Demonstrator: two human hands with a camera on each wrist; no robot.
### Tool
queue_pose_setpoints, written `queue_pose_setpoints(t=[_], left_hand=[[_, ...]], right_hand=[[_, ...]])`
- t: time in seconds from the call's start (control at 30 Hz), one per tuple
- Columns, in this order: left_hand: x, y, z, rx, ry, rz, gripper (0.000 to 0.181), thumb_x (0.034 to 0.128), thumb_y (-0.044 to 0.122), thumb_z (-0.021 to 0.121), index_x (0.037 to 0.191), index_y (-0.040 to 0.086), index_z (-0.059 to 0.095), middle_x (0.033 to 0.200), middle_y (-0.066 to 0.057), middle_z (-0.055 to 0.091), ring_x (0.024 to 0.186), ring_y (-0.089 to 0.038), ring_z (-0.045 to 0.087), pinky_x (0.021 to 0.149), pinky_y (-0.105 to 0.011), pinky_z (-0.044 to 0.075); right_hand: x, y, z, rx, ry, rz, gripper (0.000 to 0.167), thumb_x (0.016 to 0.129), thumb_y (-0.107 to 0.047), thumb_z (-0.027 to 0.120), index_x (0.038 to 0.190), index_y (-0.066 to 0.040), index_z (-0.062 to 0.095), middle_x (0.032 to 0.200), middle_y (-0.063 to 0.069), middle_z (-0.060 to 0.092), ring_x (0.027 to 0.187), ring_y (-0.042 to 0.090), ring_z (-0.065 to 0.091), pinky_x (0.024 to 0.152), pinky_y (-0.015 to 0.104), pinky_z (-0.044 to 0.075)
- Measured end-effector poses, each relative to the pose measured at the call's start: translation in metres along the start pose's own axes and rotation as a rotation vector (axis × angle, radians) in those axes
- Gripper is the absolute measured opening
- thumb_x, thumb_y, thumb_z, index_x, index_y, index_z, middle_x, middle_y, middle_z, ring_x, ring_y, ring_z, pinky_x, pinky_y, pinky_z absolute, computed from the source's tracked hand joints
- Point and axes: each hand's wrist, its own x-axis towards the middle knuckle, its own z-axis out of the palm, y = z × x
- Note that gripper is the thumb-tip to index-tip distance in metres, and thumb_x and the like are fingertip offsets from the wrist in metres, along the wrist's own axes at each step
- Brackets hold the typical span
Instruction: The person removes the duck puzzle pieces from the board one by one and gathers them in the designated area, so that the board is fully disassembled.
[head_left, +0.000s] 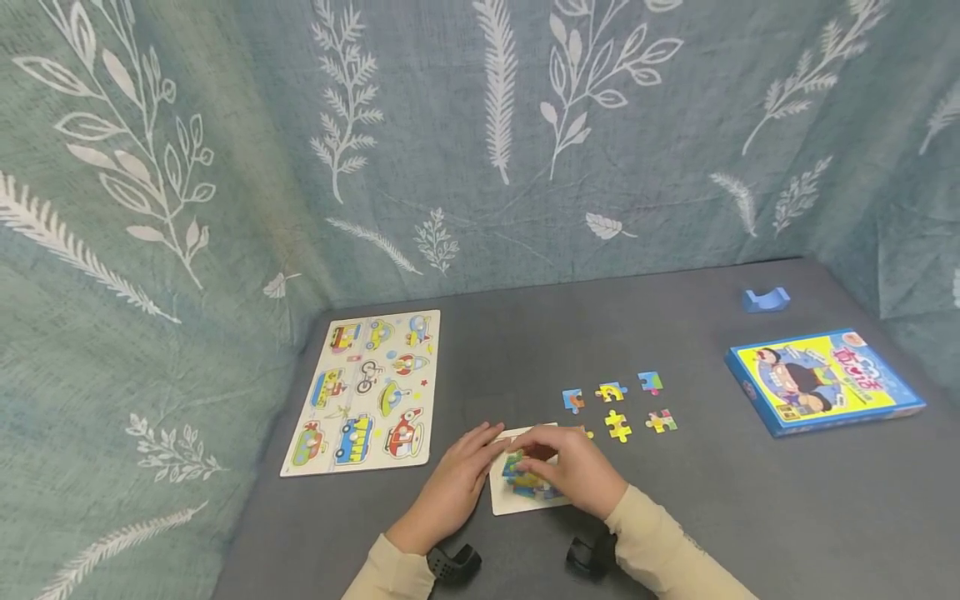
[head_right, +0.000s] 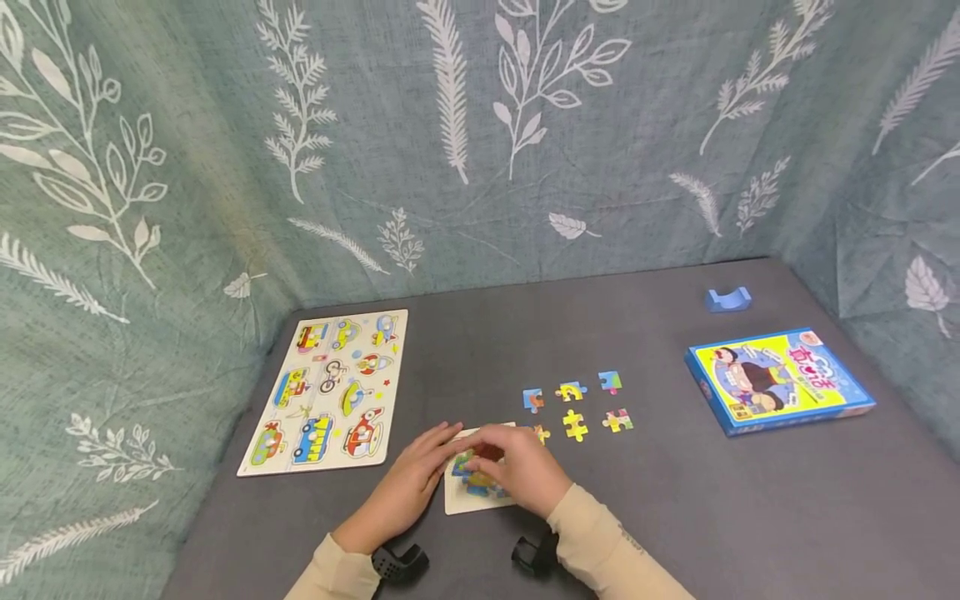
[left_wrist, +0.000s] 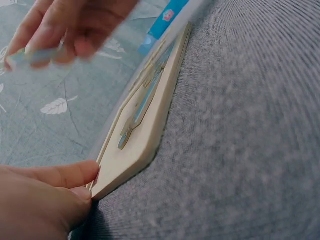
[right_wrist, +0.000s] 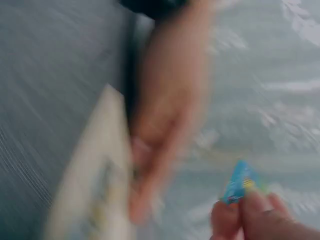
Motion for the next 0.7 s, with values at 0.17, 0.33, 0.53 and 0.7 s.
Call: queue_pose_setpoints(t=[0.17, 0.33, 0.53, 0.7], left_hand=[[0.002, 0.001, 0.000, -0.027, 0.003, -0.006, 0.039, 0.1084, 0.010, 0.056, 0.147, 0.006, 0.060, 0.161, -0.011, 0.045, 0.152, -0.036, 0.035, 0.121, -0.060, 0.030], [-0.003, 0.001, -0.002, -0.030, 0.015, -0.015, 0.045, 0.1041, 0.018, 0.067, 0.147, 0.007, 0.059, 0.162, -0.011, 0.045, 0.152, -0.037, 0.035, 0.120, -0.062, 0.030], [-0.002, 0.002, 0.001, 0.000, 0.060, 0.003, 0.044, 0.1018, 0.013, 0.070, 0.144, 0.007, 0.061, 0.159, -0.010, 0.049, 0.150, -0.035, 0.038, 0.117, -0.063, 0.034], [0.001, 0.003, 0.004, 0.023, 0.097, 0.010, 0.043, 0.0996, 0.011, 0.072, 0.142, 0.007, 0.064, 0.155, -0.009, 0.053, 0.147, -0.033, 0.043, 0.116, -0.062, 0.038]], right_hand=[[-0.011, 0.002, -0.042, -0.083, 0.072, 0.135, 0.022, 0.086, 0.000, 0.084, 0.104, -0.009, 0.076, 0.090, -0.006, 0.071, 0.075, 0.008, 0.068, 0.069, 0.027, 0.060], [-0.027, 0.018, -0.051, -0.246, 0.031, 0.140, 0.020, 0.082, -0.003, 0.088, 0.098, -0.009, 0.078, 0.085, -0.010, 0.064, 0.070, 0.000, 0.056, 0.064, 0.024, 0.053], [-0.037, 0.026, -0.043, -0.435, 0.010, 0.115, 0.028, 0.077, -0.012, 0.093, 0.102, -0.010, 0.081, 0.087, -0.010, 0.056, 0.067, -0.002, 0.048, 0.060, 0.022, 0.047], [-0.040, 0.025, -0.043, -0.477, -0.024, 0.079, 0.033, 0.076, -0.012, 0.094, 0.107, -0.008, 0.083, 0.091, -0.008, 0.051, 0.068, 0.000, 0.044, 0.061, 0.023, 0.046]])
